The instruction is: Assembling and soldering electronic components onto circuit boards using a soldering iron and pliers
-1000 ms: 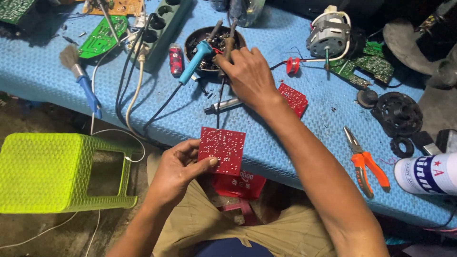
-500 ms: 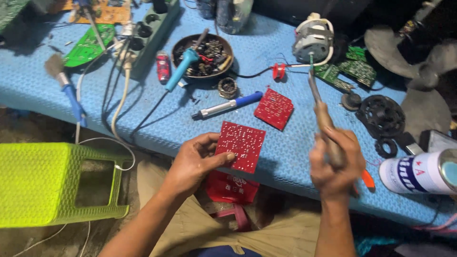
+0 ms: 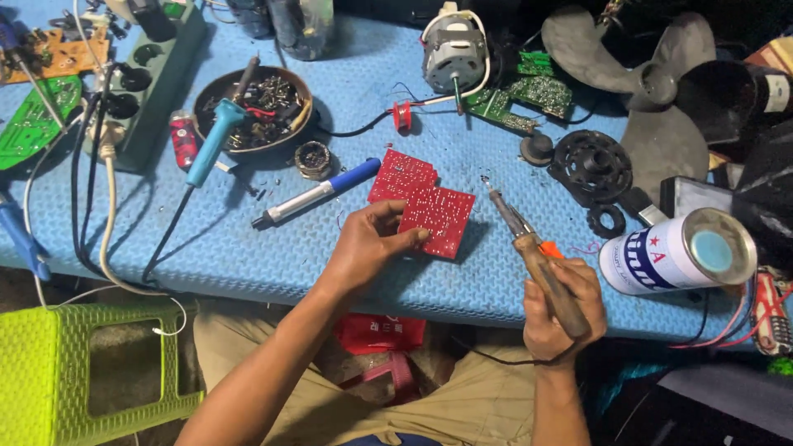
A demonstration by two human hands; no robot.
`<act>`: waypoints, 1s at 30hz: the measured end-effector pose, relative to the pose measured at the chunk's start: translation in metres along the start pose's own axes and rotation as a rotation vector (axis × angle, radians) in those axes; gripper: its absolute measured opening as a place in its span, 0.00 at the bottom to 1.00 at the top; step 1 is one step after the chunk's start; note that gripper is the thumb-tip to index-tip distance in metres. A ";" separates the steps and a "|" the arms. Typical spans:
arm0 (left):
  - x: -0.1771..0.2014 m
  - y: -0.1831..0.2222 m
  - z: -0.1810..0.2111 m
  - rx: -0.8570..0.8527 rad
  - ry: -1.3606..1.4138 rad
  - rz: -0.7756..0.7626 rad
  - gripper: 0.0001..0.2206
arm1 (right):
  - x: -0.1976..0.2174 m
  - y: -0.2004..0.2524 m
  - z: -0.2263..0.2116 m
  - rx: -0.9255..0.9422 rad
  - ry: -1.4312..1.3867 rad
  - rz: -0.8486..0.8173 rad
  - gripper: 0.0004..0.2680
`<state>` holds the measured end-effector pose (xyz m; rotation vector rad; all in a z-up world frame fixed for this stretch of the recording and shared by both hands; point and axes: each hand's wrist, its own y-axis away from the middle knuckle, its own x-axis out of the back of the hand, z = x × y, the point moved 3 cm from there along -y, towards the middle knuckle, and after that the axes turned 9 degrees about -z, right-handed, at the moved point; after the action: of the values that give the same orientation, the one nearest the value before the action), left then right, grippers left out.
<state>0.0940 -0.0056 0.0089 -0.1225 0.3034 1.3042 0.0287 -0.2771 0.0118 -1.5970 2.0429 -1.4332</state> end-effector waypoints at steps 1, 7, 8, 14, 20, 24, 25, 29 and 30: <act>0.000 -0.003 -0.001 0.009 -0.017 0.005 0.14 | -0.002 0.000 0.001 0.016 -0.055 0.004 0.11; 0.002 -0.008 -0.007 -0.053 -0.064 -0.018 0.13 | -0.008 -0.004 -0.006 0.073 -0.172 -0.043 0.12; 0.002 -0.008 -0.007 -0.066 -0.066 -0.022 0.14 | -0.008 -0.004 -0.007 0.062 -0.172 -0.042 0.11; 0.004 -0.006 -0.009 -0.022 -0.011 -0.003 0.15 | -0.011 -0.010 -0.019 0.096 -0.133 -0.157 0.11; 0.009 -0.009 -0.014 -0.030 -0.117 0.018 0.16 | -0.014 -0.010 -0.021 0.116 -0.152 -0.132 0.11; 0.006 -0.014 -0.024 -0.120 0.046 -0.026 0.12 | -0.016 -0.011 -0.022 0.098 -0.155 -0.147 0.11; 0.008 -0.013 -0.025 -0.072 -0.001 0.007 0.14 | -0.016 -0.012 -0.023 0.129 -0.144 -0.150 0.12; 0.006 -0.010 -0.011 -0.081 -0.068 -0.011 0.11 | -0.018 -0.015 -0.023 0.168 -0.135 -0.174 0.13; 0.006 -0.010 -0.011 -0.080 -0.068 -0.014 0.11 | -0.017 -0.014 -0.023 0.167 -0.133 -0.173 0.13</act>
<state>0.1033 -0.0057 -0.0044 -0.1473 0.1917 1.3045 0.0303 -0.2496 0.0280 -1.7815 1.7011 -1.4664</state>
